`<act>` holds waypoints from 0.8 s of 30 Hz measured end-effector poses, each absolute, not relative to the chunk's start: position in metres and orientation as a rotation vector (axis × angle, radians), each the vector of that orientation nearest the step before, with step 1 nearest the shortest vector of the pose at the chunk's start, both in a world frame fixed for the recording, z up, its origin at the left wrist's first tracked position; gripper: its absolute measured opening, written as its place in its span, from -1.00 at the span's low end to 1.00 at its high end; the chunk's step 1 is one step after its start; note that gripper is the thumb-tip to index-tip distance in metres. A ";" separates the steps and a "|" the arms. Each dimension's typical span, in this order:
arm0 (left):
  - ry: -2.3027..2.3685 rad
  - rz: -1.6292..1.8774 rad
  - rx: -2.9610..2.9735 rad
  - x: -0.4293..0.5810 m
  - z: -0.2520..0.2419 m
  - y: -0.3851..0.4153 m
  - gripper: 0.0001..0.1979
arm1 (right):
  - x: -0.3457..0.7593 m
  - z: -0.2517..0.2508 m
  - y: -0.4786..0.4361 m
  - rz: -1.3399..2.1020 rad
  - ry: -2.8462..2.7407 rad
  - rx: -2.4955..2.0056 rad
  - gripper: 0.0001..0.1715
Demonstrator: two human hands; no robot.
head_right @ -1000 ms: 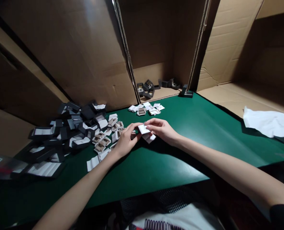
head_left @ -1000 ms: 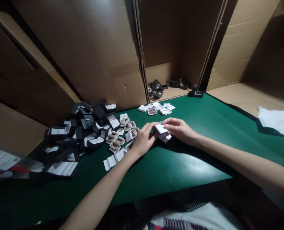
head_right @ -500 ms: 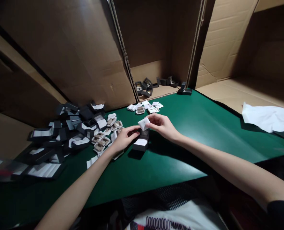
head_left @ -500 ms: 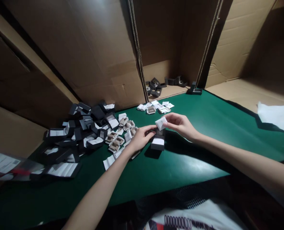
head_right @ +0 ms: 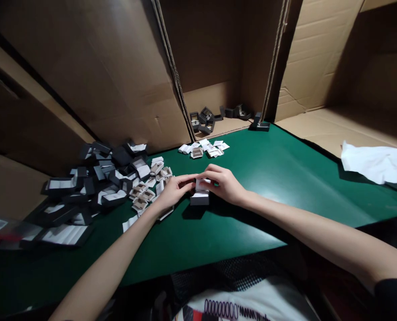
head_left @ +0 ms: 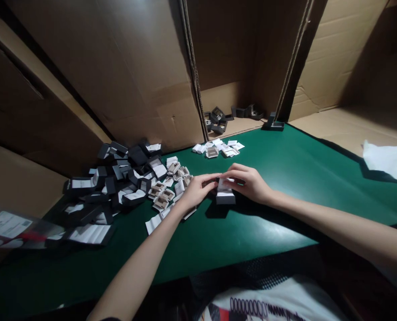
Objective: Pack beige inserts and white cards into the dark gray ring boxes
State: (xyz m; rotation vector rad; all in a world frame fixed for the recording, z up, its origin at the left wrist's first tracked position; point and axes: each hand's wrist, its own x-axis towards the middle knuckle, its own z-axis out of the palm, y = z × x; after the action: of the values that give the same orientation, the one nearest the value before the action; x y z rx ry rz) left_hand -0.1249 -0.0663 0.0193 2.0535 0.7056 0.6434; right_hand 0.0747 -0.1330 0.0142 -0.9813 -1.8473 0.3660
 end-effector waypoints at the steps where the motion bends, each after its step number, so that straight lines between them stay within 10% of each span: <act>1: 0.703 0.643 2.057 -0.125 0.019 -0.066 -0.64 | 0.075 0.012 -0.132 0.346 -1.847 -0.986 -0.74; 24: 0.902 0.854 2.336 -0.115 0.026 -0.086 -0.93 | 0.065 0.010 -0.134 0.594 -1.844 -1.208 -0.80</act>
State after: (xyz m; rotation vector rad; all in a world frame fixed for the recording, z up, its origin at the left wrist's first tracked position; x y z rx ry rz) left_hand -0.1147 -0.0856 0.0261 2.3359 0.9022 0.8542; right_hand 0.0655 -0.1340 0.0099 -1.2080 -1.8438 0.5940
